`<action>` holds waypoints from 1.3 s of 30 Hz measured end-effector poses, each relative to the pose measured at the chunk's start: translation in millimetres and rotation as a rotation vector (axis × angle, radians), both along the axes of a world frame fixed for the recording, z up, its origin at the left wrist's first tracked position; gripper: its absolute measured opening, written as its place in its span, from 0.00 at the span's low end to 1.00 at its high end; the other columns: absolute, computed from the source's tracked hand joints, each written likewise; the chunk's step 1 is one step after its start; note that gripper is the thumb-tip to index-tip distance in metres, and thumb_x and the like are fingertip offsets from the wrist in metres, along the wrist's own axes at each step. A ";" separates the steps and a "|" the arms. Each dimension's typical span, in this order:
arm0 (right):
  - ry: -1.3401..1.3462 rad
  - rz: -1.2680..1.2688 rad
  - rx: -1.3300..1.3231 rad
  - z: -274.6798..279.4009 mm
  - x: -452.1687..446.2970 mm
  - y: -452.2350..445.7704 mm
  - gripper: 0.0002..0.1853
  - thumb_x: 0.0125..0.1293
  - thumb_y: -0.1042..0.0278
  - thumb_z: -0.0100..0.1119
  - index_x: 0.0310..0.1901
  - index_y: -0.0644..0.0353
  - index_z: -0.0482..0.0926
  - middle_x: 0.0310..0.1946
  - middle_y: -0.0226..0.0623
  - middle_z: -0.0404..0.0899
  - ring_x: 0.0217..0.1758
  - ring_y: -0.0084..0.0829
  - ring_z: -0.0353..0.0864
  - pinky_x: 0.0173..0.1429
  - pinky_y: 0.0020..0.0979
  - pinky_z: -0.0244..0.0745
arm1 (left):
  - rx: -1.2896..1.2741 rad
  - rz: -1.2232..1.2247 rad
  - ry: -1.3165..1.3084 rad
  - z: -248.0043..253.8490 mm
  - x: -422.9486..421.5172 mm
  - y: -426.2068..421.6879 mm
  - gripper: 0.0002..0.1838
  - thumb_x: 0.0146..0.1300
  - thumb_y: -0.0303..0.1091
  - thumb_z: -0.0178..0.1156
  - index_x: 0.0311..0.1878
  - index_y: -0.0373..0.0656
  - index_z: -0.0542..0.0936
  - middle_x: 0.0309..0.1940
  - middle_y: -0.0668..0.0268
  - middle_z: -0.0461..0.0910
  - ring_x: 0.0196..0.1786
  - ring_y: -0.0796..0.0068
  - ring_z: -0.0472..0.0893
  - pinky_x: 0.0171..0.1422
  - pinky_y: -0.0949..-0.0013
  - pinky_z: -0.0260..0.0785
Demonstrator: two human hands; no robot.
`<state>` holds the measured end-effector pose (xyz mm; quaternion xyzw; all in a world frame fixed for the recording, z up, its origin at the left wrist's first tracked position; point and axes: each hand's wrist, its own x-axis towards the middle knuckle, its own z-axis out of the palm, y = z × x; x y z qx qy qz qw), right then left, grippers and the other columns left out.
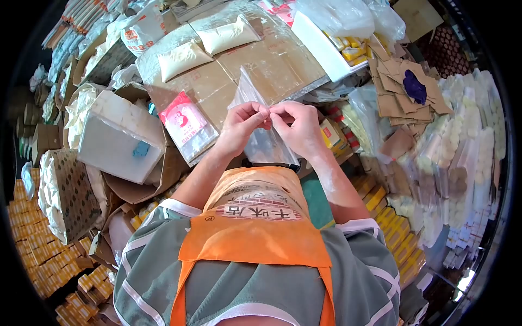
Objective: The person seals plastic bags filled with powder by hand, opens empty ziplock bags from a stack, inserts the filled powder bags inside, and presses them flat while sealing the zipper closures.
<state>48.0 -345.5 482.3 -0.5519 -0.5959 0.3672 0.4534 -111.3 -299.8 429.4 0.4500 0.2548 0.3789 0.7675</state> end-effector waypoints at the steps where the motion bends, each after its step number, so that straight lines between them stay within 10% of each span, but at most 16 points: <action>1: 0.005 -0.020 -0.061 0.3 -3.4 0.9 0.05 0.60 0.78 0.60 0.36 0.70 0.80 0.31 0.40 0.83 0.34 0.25 0.84 0.38 0.25 0.78 | 0.002 0.001 -0.001 -0.7 0.3 -0.9 0.09 0.68 0.36 0.57 0.40 0.39 0.78 0.33 0.68 0.80 0.38 0.79 0.79 0.47 0.72 0.73; 17: -0.111 0.164 -0.238 -20.8 38.1 8.0 0.11 0.67 0.68 0.57 0.31 0.67 0.80 0.22 0.32 0.79 0.26 0.17 0.75 0.30 0.24 0.70 | 0.158 0.034 0.179 -13.9 40.5 5.0 0.16 0.74 0.40 0.48 0.32 0.41 0.75 0.25 0.72 0.75 0.27 0.83 0.73 0.32 0.77 0.67; 24: 0.408 0.519 -0.388 -33.5 121.4 19.3 0.15 0.71 0.63 0.51 0.31 0.64 0.81 0.19 0.26 0.75 0.23 0.17 0.71 0.29 0.22 0.68 | 0.009 -0.076 -0.047 2.8 97.2 6.3 0.17 0.73 0.40 0.48 0.30 0.42 0.76 0.20 0.71 0.74 0.22 0.83 0.72 0.25 0.78 0.63; 29: 0.340 0.424 -0.225 -49.9 161.7 13.3 0.13 0.69 0.69 0.52 0.31 0.66 0.82 0.23 0.29 0.80 0.26 0.16 0.74 0.31 0.22 0.69 | -0.055 -0.117 0.425 8.4 152.1 7.4 0.20 0.72 0.47 0.49 0.33 0.41 0.80 0.18 0.68 0.78 0.17 0.84 0.71 0.20 0.79 0.61; 39: 0.406 0.580 -0.317 -39.1 254.7 1.5 0.10 0.65 0.69 0.57 0.36 0.66 0.85 0.27 0.34 0.84 0.28 0.19 0.79 0.36 0.23 0.75 | 0.191 -0.466 0.453 36.0 231.8 12.0 0.16 0.72 0.38 0.52 0.39 0.34 0.83 0.24 0.64 0.83 0.22 0.86 0.75 0.24 0.81 0.64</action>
